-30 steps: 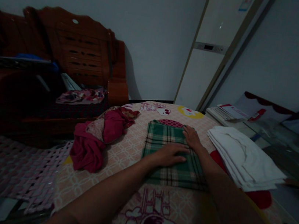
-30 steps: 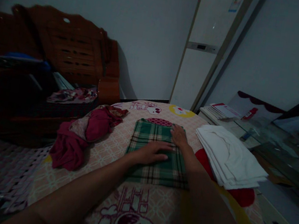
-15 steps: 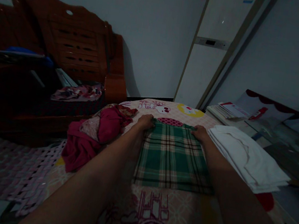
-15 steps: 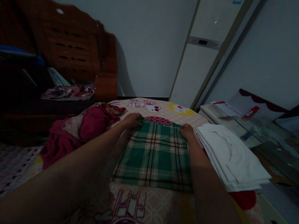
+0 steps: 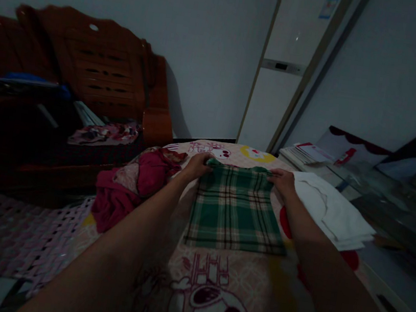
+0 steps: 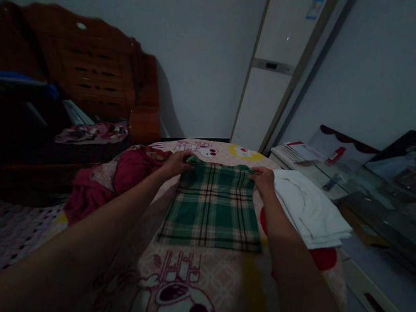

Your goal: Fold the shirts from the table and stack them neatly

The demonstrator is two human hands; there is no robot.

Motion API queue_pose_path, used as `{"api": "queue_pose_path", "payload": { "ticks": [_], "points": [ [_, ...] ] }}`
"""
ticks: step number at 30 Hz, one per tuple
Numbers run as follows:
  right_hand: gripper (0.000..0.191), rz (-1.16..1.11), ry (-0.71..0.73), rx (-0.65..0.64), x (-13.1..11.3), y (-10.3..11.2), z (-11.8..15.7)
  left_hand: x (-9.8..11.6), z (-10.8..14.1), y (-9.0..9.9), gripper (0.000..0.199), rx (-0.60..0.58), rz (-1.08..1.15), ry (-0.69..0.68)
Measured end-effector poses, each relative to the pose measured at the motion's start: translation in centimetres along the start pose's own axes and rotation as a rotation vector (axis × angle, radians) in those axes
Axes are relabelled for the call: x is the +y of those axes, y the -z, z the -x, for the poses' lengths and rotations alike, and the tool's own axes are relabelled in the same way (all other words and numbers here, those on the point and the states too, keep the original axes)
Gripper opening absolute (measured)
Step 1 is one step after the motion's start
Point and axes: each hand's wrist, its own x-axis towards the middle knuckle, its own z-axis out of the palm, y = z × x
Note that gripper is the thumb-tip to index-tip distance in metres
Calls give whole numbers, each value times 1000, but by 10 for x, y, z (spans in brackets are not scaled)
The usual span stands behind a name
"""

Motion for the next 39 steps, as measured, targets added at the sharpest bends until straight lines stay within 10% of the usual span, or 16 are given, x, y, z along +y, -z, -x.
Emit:
{"api": "queue_pose_path", "payload": {
  "ticks": [8, 15, 23, 30, 39],
  "points": [
    [33, -222, 4, -56, -8, 59, 83, 49, 81, 15, 13, 18, 8, -258],
    [33, -176, -124, -238, 16, 66, 150, 38, 151, 2, 32, -189, -116, -330],
    [29, -122, 2, -84, 12, 60, 153, 32, 149, 9, 30, -64, -98, -352],
    [20, -80, -10, -259, 16, 71, 159, 26, 157, 19, 21, -370, -14, -220],
    [22, 115, 284, -134, -8, 39, 163, 59, 156, -10, 27, -199, 56, -343]
  ]
}}
